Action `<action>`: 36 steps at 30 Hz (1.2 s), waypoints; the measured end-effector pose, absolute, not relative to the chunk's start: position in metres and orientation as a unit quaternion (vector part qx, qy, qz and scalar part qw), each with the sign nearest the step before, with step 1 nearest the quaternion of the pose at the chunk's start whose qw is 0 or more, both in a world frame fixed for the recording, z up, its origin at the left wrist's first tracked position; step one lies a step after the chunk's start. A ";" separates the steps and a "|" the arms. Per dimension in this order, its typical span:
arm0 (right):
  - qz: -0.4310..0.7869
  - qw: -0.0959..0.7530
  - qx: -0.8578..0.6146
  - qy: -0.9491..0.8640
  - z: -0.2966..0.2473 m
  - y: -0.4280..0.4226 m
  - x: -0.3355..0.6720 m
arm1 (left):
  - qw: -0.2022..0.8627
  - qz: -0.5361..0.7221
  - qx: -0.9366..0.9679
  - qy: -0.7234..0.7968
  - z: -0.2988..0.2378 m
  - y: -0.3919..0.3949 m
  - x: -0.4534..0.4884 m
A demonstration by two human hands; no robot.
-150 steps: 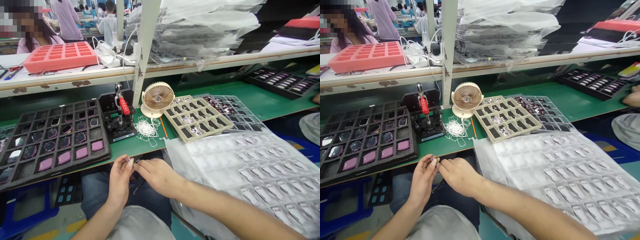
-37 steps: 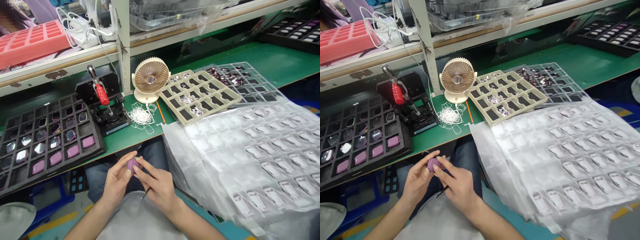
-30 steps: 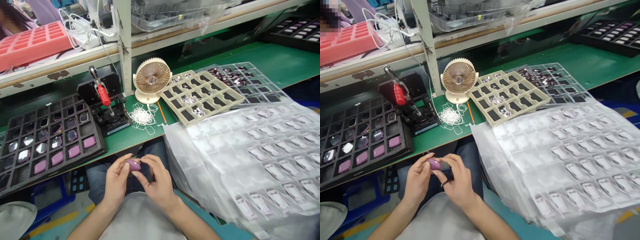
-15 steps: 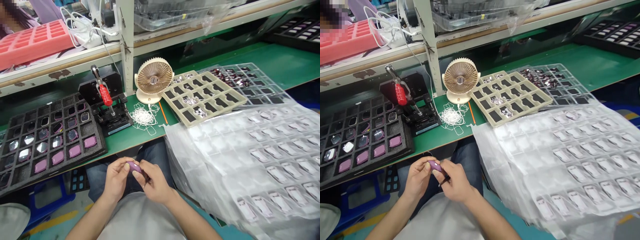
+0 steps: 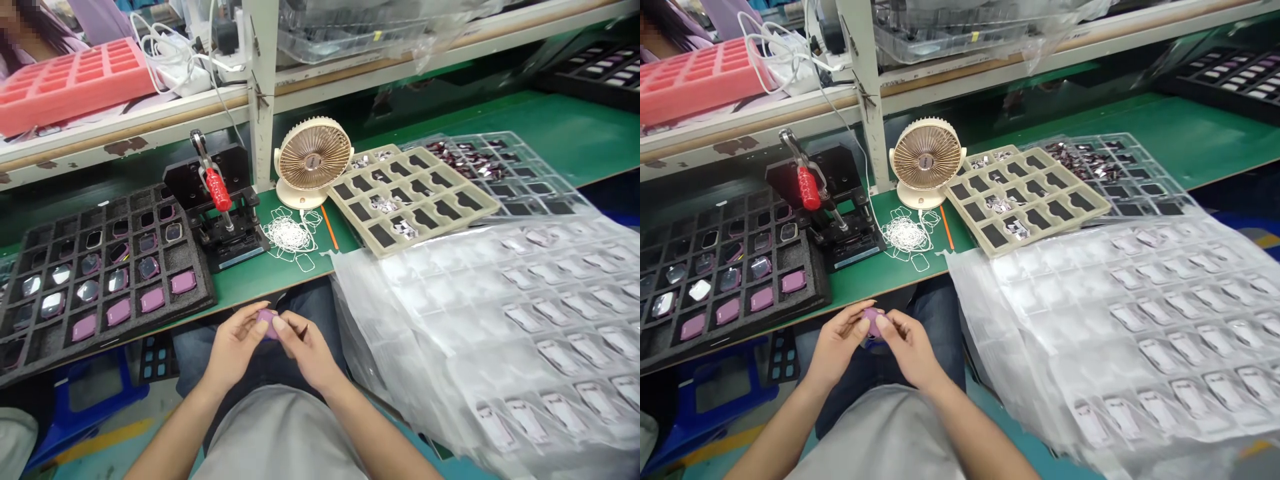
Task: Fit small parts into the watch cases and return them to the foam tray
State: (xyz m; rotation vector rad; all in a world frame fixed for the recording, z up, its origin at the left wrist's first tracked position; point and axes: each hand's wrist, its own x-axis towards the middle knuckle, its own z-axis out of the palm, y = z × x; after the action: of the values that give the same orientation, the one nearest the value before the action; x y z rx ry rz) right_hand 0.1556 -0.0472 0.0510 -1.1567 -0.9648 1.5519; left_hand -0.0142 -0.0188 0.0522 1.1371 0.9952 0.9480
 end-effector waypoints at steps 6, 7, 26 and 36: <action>0.822 0.382 -0.389 -0.164 0.067 -0.046 0.161 | 0.347 0.423 0.761 0.348 0.061 -0.009 -0.029; 0.837 0.366 -0.379 -0.148 0.069 -0.046 0.162 | 0.319 0.430 0.774 0.338 0.062 -0.009 -0.030; 0.216 0.549 -0.594 -0.547 0.114 0.068 0.174 | 0.096 0.425 0.733 0.522 0.030 0.071 0.009; 0.110 0.483 -0.290 -0.819 0.181 0.146 0.155 | 0.051 0.396 0.759 0.514 0.008 0.076 0.008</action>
State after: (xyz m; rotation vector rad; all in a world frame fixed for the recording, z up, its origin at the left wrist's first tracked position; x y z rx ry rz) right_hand 0.1554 0.1456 0.1808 -0.7056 -1.9956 0.2671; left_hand 0.0081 0.0759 0.0082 2.3112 1.5630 1.2055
